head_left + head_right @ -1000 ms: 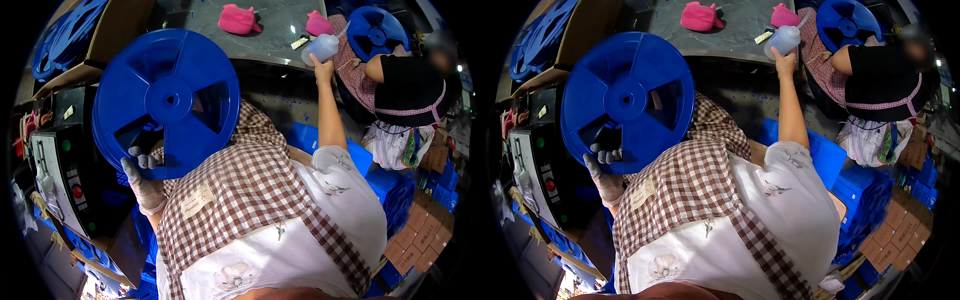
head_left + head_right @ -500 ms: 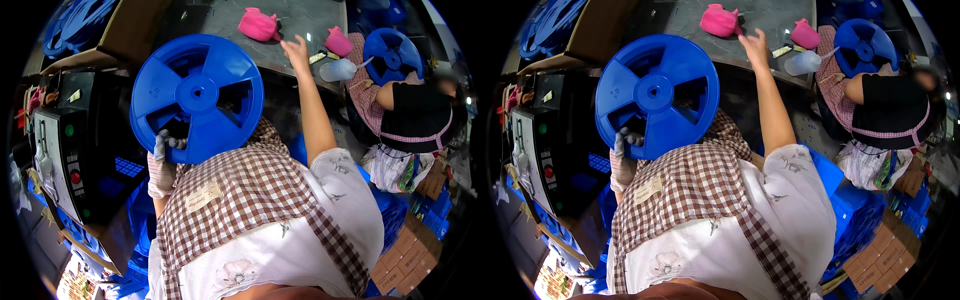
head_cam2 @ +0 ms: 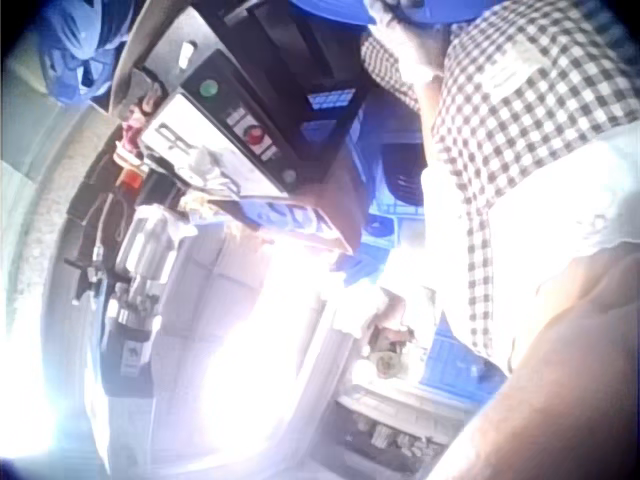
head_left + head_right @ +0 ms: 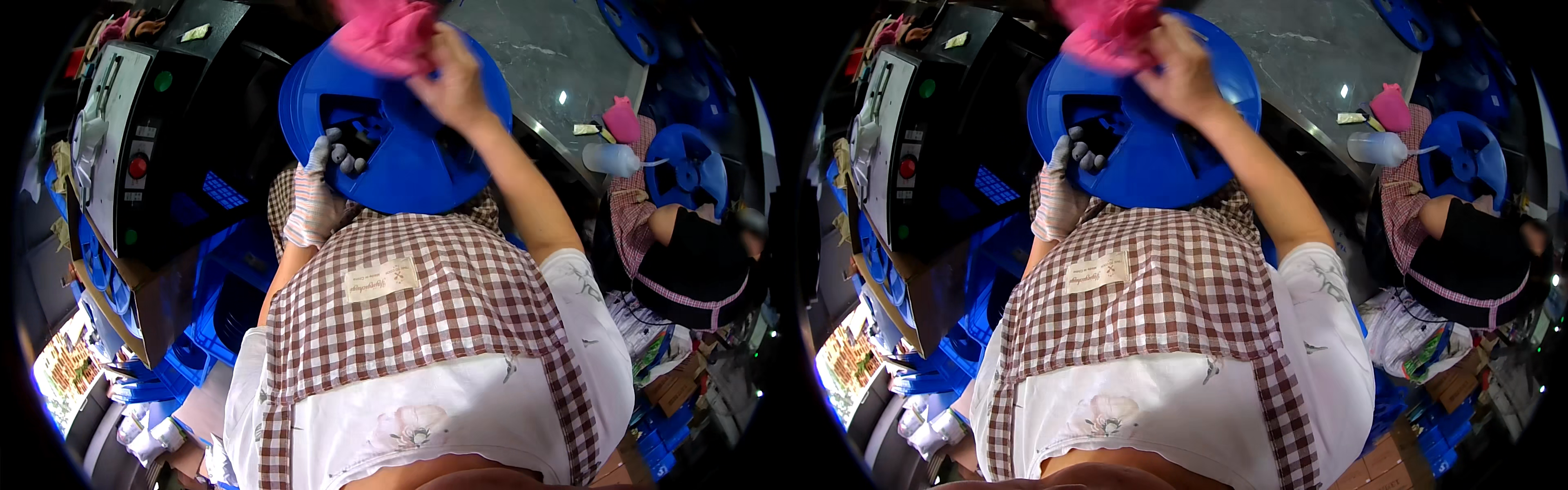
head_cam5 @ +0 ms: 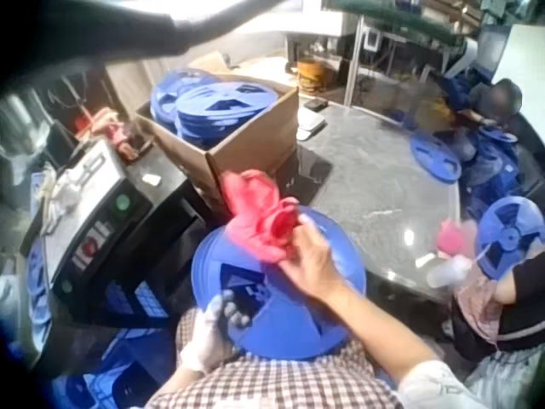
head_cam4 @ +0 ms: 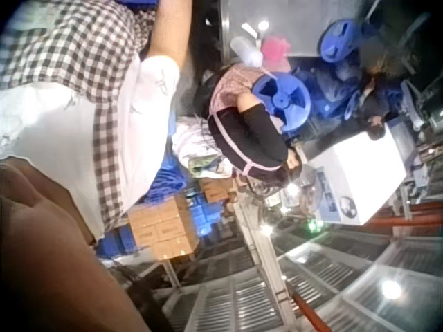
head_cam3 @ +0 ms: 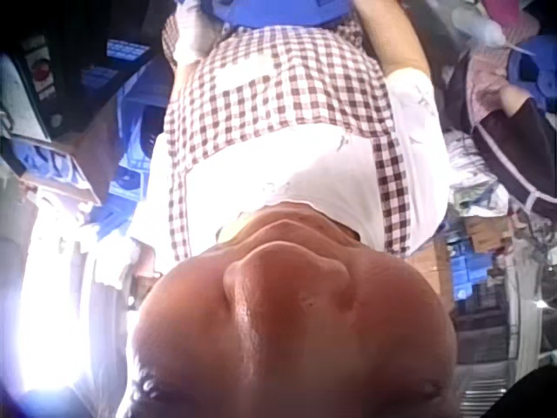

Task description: The person repeatedly picks up blue plastic reels from a bin, inspects them, and places them into a cardboard box. The person wears gloves and works at a table in a warehouse-like setting.

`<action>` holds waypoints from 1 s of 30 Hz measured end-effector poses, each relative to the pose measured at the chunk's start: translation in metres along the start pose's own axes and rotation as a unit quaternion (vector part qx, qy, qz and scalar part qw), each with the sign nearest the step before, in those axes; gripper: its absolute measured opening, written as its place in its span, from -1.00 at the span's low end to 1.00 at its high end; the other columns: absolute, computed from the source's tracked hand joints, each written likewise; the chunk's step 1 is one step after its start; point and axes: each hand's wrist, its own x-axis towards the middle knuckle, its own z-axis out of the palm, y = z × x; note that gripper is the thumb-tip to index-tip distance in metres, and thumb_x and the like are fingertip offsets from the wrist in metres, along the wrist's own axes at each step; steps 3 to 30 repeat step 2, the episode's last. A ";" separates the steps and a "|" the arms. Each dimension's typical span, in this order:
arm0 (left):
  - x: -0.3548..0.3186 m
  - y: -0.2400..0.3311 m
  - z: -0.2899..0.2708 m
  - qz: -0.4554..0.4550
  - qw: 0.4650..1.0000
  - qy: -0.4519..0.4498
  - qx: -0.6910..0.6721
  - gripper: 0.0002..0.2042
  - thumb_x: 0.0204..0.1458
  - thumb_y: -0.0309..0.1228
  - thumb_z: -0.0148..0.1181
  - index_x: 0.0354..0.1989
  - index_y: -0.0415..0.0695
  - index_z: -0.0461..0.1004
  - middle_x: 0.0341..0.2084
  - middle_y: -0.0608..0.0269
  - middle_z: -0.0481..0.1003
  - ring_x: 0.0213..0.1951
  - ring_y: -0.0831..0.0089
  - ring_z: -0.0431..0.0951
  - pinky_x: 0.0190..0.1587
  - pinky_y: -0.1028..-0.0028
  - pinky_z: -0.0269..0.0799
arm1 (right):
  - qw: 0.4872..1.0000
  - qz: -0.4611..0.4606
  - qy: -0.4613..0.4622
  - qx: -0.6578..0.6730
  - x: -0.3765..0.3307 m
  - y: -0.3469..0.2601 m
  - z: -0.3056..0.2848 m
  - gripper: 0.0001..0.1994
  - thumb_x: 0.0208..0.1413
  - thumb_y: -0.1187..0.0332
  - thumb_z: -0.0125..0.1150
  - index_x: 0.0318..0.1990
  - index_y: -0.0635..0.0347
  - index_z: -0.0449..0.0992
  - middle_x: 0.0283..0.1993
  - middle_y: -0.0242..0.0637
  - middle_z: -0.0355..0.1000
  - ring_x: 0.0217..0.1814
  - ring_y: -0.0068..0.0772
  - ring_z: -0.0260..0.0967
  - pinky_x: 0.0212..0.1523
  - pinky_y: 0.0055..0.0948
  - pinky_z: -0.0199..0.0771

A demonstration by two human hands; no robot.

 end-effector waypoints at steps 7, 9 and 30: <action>0.007 0.000 -0.002 -0.024 0.999 -0.019 0.006 -0.70 0.15 -0.24 0.17 -0.04 -0.11 0.36 -0.55 0.38 0.34 -0.50 0.49 0.38 -0.14 0.29 0.49 | 0.991 -0.120 -0.034 -0.054 0.001 -0.021 0.032 -0.59 -0.20 0.45 0.34 -0.08 0.08 0.46 0.16 -0.06 0.34 0.15 -0.11 0.39 0.09 -0.23 0.43; 0.007 0.000 -0.002 -0.024 0.999 -0.019 0.006 -0.70 0.15 -0.24 0.17 -0.04 -0.11 0.36 -0.55 0.38 0.34 -0.50 0.49 0.38 -0.14 0.29 0.49 | 0.991 -0.120 -0.034 -0.054 0.001 -0.021 0.032 -0.59 -0.20 0.45 0.34 -0.08 0.08 0.46 0.16 -0.06 0.34 0.15 -0.11 0.39 0.09 -0.23 0.43; 0.007 0.000 -0.002 -0.024 0.999 -0.019 0.006 -0.70 0.15 -0.24 0.17 -0.04 -0.11 0.36 -0.55 0.38 0.34 -0.50 0.49 0.38 -0.14 0.29 0.49 | 0.991 -0.120 -0.034 -0.054 0.001 -0.021 0.032 -0.59 -0.20 0.45 0.34 -0.08 0.08 0.46 0.16 -0.06 0.34 0.15 -0.11 0.39 0.09 -0.23 0.43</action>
